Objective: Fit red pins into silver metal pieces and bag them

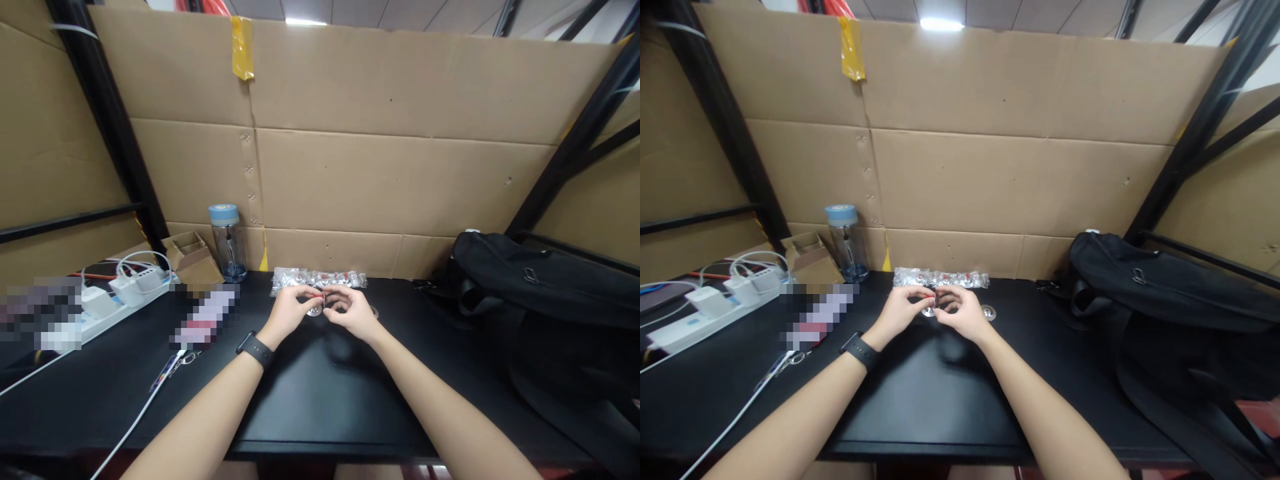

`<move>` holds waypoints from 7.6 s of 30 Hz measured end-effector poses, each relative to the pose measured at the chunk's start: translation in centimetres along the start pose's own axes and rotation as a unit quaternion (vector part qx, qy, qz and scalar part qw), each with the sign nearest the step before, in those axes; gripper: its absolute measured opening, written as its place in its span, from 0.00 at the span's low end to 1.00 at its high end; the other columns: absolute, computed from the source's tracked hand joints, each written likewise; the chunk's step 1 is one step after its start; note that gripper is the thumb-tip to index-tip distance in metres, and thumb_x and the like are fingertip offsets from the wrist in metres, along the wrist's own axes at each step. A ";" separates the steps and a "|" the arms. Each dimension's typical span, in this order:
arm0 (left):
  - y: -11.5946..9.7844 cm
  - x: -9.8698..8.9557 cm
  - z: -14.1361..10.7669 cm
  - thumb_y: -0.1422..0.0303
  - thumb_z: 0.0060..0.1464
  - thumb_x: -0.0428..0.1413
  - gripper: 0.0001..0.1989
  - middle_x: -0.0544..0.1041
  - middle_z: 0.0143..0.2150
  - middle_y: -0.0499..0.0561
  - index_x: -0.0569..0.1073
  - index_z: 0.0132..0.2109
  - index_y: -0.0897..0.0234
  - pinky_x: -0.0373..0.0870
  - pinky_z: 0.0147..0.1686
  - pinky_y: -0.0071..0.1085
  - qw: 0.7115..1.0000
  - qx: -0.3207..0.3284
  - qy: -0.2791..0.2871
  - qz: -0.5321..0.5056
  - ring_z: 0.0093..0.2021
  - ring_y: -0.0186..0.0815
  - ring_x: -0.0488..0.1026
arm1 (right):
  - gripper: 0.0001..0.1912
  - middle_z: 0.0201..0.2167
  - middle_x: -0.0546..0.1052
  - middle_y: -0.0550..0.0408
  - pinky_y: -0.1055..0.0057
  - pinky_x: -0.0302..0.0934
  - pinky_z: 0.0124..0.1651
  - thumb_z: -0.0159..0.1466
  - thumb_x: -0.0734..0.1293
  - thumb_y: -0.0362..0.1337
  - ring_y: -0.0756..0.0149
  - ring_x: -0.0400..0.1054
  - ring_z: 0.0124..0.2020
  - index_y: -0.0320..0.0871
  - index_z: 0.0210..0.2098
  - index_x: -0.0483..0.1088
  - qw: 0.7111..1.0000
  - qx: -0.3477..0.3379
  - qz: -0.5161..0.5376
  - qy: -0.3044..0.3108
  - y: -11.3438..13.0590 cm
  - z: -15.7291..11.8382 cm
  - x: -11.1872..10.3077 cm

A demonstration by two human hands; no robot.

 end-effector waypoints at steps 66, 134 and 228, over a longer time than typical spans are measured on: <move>-1.4 1.4 -1.6 0.60 0.65 0.52 0.20 0.71 0.60 0.52 0.68 0.62 0.49 0.60 0.57 0.46 0.931 0.107 0.106 0.331 0.61 0.46 0.63 | 0.04 0.38 0.75 0.52 0.69 0.61 0.44 0.58 0.67 0.28 0.62 0.70 0.41 0.43 0.29 0.71 0.935 -0.054 -0.349 0.037 2.6 0.1 -4.0; 0.4 1.0 0.4 0.59 0.64 0.51 0.12 0.77 0.47 0.51 0.77 0.42 0.57 0.64 0.53 0.39 0.974 0.010 0.012 0.226 0.51 0.42 0.71 | 0.31 0.48 0.75 0.49 0.64 0.72 0.45 0.49 0.79 0.41 0.65 0.77 0.35 0.43 0.51 0.72 0.994 0.101 -0.039 0.003 -0.6 0.1 -1.6; -0.7 1.2 -2.0 0.58 0.60 0.56 0.25 0.48 0.76 0.46 0.66 0.64 0.35 0.48 0.66 0.60 0.853 0.069 0.383 0.349 0.74 0.51 0.45 | 0.11 0.37 0.77 0.58 0.74 0.55 0.35 0.55 0.77 0.36 0.67 0.70 0.37 0.46 0.35 0.73 0.877 0.030 -0.476 0.051 -0.4 0.2 -4.0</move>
Point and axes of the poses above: each hand's wrist, its own z-axis towards the middle knuckle, its own x-axis out of the palm, y = z × x, the point moved 2 cm from there along z, towards the middle knuckle
